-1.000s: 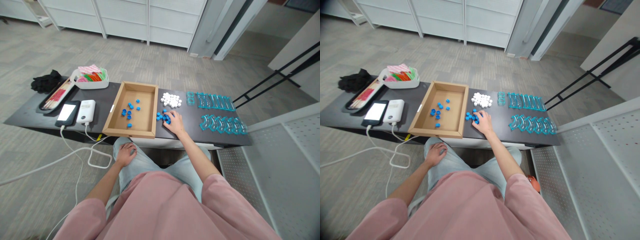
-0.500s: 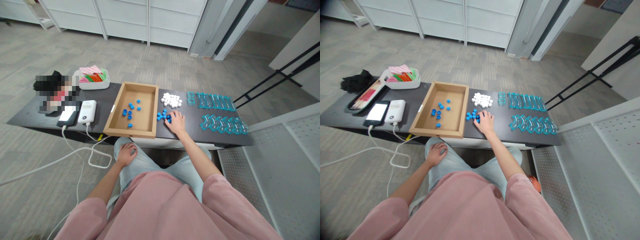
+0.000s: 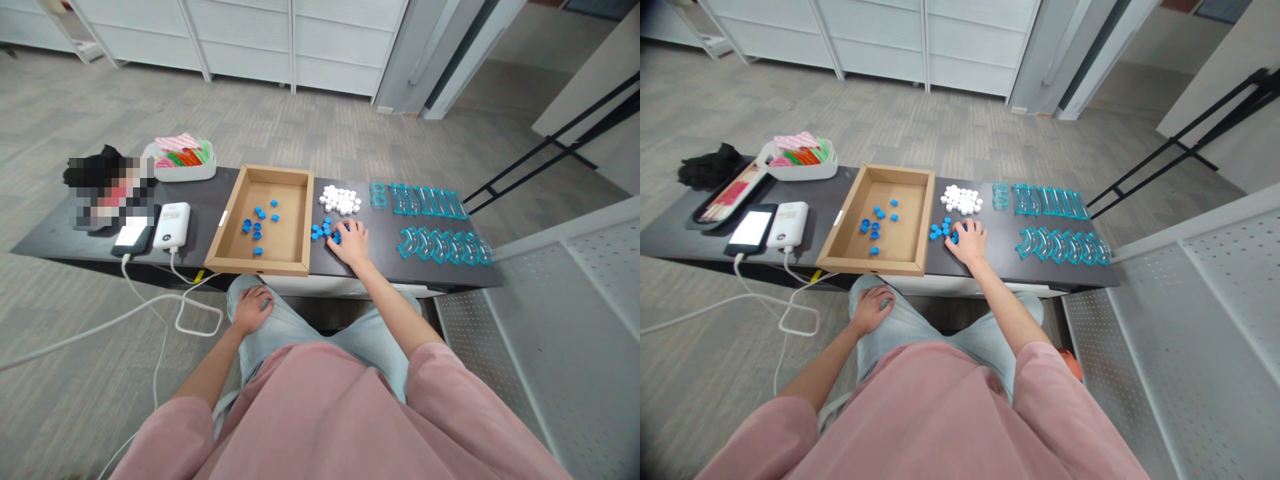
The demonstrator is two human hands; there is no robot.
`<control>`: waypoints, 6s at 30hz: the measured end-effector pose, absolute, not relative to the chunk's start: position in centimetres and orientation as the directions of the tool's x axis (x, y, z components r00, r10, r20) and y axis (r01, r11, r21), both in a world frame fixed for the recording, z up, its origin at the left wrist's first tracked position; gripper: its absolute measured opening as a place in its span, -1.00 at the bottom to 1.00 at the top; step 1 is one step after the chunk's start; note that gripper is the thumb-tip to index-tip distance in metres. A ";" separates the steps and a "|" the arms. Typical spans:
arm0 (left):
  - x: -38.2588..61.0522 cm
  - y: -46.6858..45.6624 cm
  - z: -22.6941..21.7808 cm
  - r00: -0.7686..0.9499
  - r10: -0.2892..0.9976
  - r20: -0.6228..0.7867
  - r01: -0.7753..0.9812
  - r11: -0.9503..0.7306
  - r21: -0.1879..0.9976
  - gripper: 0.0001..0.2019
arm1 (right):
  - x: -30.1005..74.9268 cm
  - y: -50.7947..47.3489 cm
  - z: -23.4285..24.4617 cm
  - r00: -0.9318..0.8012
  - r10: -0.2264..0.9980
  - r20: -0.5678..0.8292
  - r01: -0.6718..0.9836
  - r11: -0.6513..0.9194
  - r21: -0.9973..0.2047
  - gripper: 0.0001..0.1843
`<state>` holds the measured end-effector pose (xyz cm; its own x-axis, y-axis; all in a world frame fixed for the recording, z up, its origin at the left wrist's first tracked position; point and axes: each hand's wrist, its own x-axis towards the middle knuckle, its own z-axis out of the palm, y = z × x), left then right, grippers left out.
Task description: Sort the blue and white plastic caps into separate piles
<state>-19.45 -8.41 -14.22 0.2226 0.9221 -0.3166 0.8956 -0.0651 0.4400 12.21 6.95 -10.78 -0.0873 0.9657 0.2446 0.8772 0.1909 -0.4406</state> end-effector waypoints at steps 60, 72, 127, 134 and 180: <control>-5.0 -6.6 -11.0 0.246 0.809 -0.534 0.102 0.527 0.844 -0.51 | 16.9 6.5 -10.8 0.207 0.923 0.326 0.707 0.089 -0.702 -0.54; -1.1 -5.8 -15.3 0.329 0.745 -0.580 -0.213 0.657 0.723 -0.70 | 19.3 3.2 -10.1 0.186 0.960 0.210 0.689 0.025 -0.724 -0.59; -19.4 -6.2 -16.2 0.209 0.944 -0.257 0.854 -0.049 0.517 -0.77 | 1.0 10.1 -5.3 -0.464 0.813 0.352 0.444 0.558 -0.701 -0.93; -19.5 -6.3 -16.1 0.190 0.950 -0.248 0.848 -0.032 0.529 -0.77 | 2.7 11.5 -6.2 -0.414 0.811 0.414 0.454 0.578 -0.679 -0.78; -17.4 -5.8 -12.2 0.148 0.926 -0.346 0.882 0.035 0.471 -0.78 | 11.0 9.2 -10.7 -0.386 0.903 0.186 0.831 0.428 -0.355 -0.93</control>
